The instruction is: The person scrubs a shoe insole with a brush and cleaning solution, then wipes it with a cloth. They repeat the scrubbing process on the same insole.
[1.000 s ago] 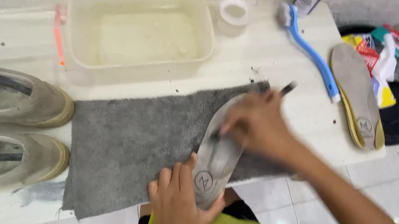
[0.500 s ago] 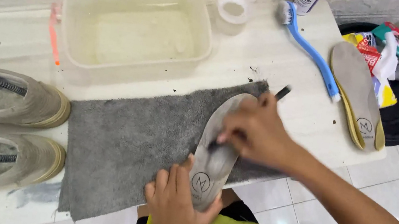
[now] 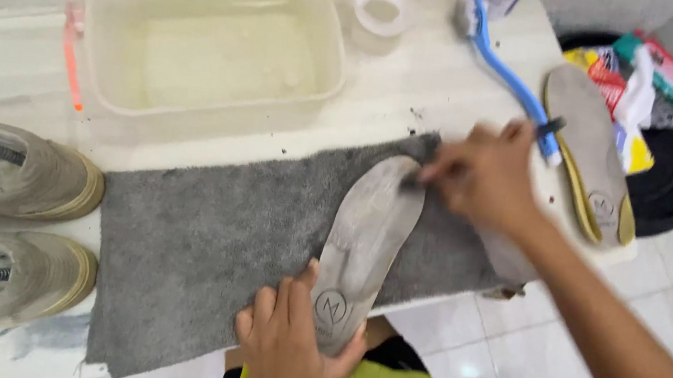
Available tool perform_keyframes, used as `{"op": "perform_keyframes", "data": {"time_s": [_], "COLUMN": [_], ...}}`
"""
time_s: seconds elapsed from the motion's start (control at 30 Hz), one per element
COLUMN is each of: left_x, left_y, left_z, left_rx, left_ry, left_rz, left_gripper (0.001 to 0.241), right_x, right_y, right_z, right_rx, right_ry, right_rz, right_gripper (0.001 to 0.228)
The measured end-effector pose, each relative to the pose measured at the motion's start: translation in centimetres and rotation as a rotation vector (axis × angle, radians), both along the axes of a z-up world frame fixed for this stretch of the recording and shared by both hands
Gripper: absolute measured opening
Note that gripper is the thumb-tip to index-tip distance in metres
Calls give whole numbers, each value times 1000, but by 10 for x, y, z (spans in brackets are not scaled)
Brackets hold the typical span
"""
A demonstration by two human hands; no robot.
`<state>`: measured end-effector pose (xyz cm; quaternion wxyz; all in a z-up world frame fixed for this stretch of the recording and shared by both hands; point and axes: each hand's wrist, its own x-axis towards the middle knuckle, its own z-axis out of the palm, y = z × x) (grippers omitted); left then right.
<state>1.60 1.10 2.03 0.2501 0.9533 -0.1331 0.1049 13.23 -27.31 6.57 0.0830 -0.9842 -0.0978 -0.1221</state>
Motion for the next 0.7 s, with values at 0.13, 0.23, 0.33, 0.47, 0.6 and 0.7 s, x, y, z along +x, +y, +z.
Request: {"op": "perform_keyframes", "data": {"time_s": [0.13, 0.23, 0.33, 0.47, 0.6, 0.7], "left_x": [3, -1, 3, 4, 3, 4], "left_y": [-1, 2, -2, -2, -3, -2], "left_z": [2, 0, 1, 3, 8, 7], "left_rx": [-25, -5, -24, -29, -42, -46], "left_ry": [-62, -55, -14, -72, -131, -92], "left_rz": [19, -8, 23, 25, 36, 18], "left_gripper": [72, 74, 73, 72, 67, 72], "right_x": [-29, -16, -21, -15, -13, -39], "right_y": [46, 5, 33, 23, 23, 72], "right_z": [17, -11, 9, 12, 6, 32], "right_rx": [137, 10, -36, 76, 29, 170], "right_ry": [25, -26, -30, 89, 7, 153], "right_rz": [460, 157, 111, 322, 185, 531], "right_gripper": [30, 18, 27, 19, 25, 15]}}
